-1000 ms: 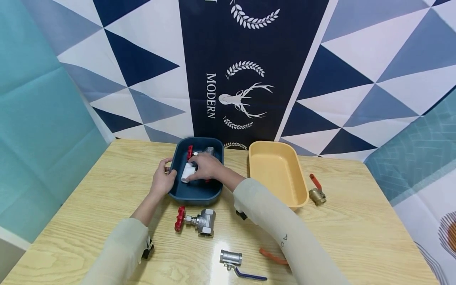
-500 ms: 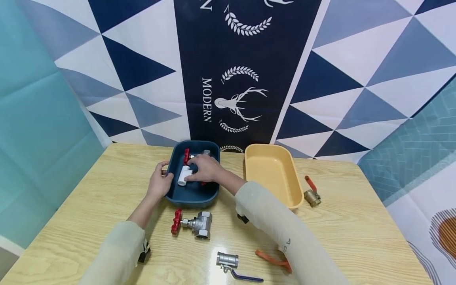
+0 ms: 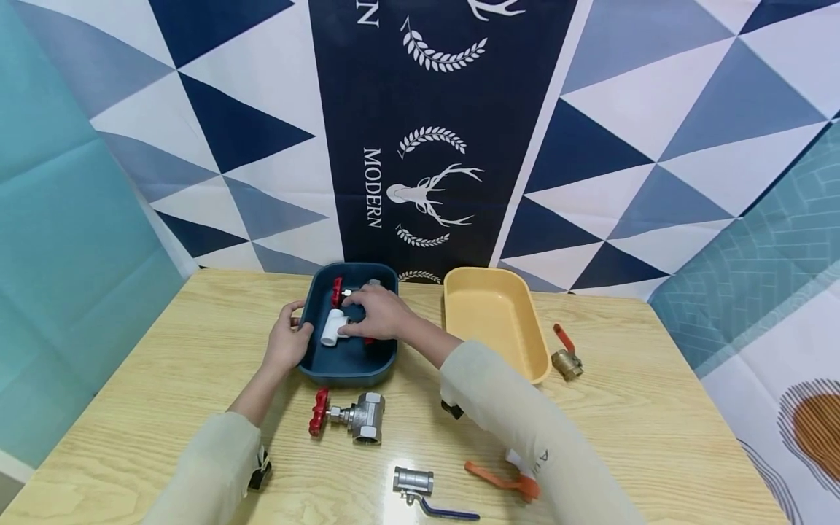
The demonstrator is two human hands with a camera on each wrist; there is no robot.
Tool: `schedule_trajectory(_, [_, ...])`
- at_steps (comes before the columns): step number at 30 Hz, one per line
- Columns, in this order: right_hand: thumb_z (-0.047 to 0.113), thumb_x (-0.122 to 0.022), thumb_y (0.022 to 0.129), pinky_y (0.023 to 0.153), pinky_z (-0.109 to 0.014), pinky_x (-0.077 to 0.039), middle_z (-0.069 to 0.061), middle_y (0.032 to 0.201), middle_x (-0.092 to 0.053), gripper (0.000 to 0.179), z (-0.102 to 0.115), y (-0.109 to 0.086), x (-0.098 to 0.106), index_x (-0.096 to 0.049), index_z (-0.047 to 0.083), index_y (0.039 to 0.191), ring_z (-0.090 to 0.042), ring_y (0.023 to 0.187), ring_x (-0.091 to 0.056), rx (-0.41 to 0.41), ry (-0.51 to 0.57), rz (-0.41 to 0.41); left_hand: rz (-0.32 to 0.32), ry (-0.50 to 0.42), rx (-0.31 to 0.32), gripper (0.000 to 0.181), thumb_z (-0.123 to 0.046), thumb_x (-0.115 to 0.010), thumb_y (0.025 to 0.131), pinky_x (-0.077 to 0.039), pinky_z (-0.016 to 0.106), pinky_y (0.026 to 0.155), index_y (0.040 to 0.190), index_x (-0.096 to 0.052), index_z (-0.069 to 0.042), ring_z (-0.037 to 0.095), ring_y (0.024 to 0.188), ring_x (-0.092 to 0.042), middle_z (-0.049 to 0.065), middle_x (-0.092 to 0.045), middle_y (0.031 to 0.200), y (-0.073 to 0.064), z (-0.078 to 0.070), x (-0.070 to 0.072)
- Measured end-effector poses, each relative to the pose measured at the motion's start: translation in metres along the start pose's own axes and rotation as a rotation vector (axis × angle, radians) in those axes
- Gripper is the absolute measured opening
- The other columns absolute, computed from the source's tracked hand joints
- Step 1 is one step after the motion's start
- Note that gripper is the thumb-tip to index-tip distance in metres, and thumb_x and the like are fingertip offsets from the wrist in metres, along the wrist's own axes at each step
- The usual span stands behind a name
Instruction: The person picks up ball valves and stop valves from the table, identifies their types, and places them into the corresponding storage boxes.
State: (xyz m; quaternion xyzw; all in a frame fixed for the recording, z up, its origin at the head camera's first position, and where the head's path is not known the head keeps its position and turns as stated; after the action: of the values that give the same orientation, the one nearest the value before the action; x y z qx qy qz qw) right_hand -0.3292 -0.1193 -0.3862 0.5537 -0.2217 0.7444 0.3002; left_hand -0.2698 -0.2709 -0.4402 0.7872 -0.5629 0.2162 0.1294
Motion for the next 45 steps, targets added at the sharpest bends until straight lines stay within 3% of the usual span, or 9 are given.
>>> schedule_trajectory(7, [0.056, -0.064, 0.079, 0.101, -0.038, -0.042, -0.004, 0.131, -0.054, 0.056, 0.004, -0.014, 0.007, -0.061, 0.021, 0.123, -0.02, 0.124, -0.047, 0.006, 0.034, -0.024, -0.002, 0.008, 0.002, 0.049, -0.009, -0.041, 0.093, -0.043, 0.031, 0.073, 0.141, -0.034, -0.008, 0.026, 0.09, -0.051, 0.018, -0.049, 0.107, 0.0, -0.002, 0.001])
schedule_trajectory(20, [0.049, -0.068, 0.079, 0.084, -0.031, -0.047, -0.005, 0.115, -0.061, 0.051, 0.004, -0.033, 0.009, -0.064, 0.015, 0.118, -0.019, 0.099, -0.056, 0.038, 0.175, -0.054, 0.013, 0.015, 0.006, 0.049, -0.009, -0.041, 0.093, -0.043, 0.032, 0.074, 0.142, -0.033, -0.008, 0.028, 0.093, -0.05, 0.019, -0.048, 0.109, -0.001, -0.001, -0.001])
schedule_trajectory(27, [0.045, -0.071, 0.078, 0.083, -0.031, -0.046, -0.004, 0.12, -0.06, 0.049, 0.003, -0.041, 0.013, -0.065, 0.014, 0.116, -0.019, 0.1, -0.056, 0.043, 0.272, -0.079, 0.023, 0.025, 0.012, 0.049, -0.01, -0.04, 0.094, -0.043, 0.034, 0.075, 0.142, -0.032, -0.008, 0.028, 0.093, -0.049, 0.02, -0.047, 0.111, -0.002, -0.001, 0.0])
schedule_trajectory(36, [0.038, -0.073, 0.078, 0.077, -0.026, -0.045, -0.008, 0.111, -0.062, 0.048, 0.005, -0.054, 0.018, -0.063, 0.014, 0.118, -0.024, 0.1, -0.057, 0.023, 0.391, -0.06, 0.025, 0.019, 0.023, 0.049, -0.01, -0.04, 0.094, -0.042, 0.033, 0.074, 0.143, -0.031, -0.008, 0.027, 0.093, -0.048, 0.019, -0.047, 0.11, -0.002, -0.002, -0.001])
schedule_trajectory(45, [0.034, -0.074, 0.078, 0.083, -0.027, -0.047, -0.008, 0.111, -0.063, 0.047, 0.011, -0.066, 0.019, -0.061, 0.017, 0.12, -0.023, 0.102, -0.058, 0.02, 0.462, -0.027, 0.034, 0.015, 0.028, 0.05, -0.01, -0.04, 0.095, -0.044, 0.035, 0.078, 0.144, -0.03, -0.008, 0.029, 0.097, -0.048, 0.02, -0.047, 0.113, -0.002, -0.003, -0.002])
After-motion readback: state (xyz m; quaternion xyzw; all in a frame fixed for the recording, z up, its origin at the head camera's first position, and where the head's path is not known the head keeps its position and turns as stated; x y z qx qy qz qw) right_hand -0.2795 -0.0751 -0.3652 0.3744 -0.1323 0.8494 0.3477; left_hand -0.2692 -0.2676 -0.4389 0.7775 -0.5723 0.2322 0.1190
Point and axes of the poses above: each hand's wrist, its own y-axis towards the middle knuckle, its own x-axis out of the back of the hand, z = x × y, the point moved 7 cm from there along y, towards the middle knuckle
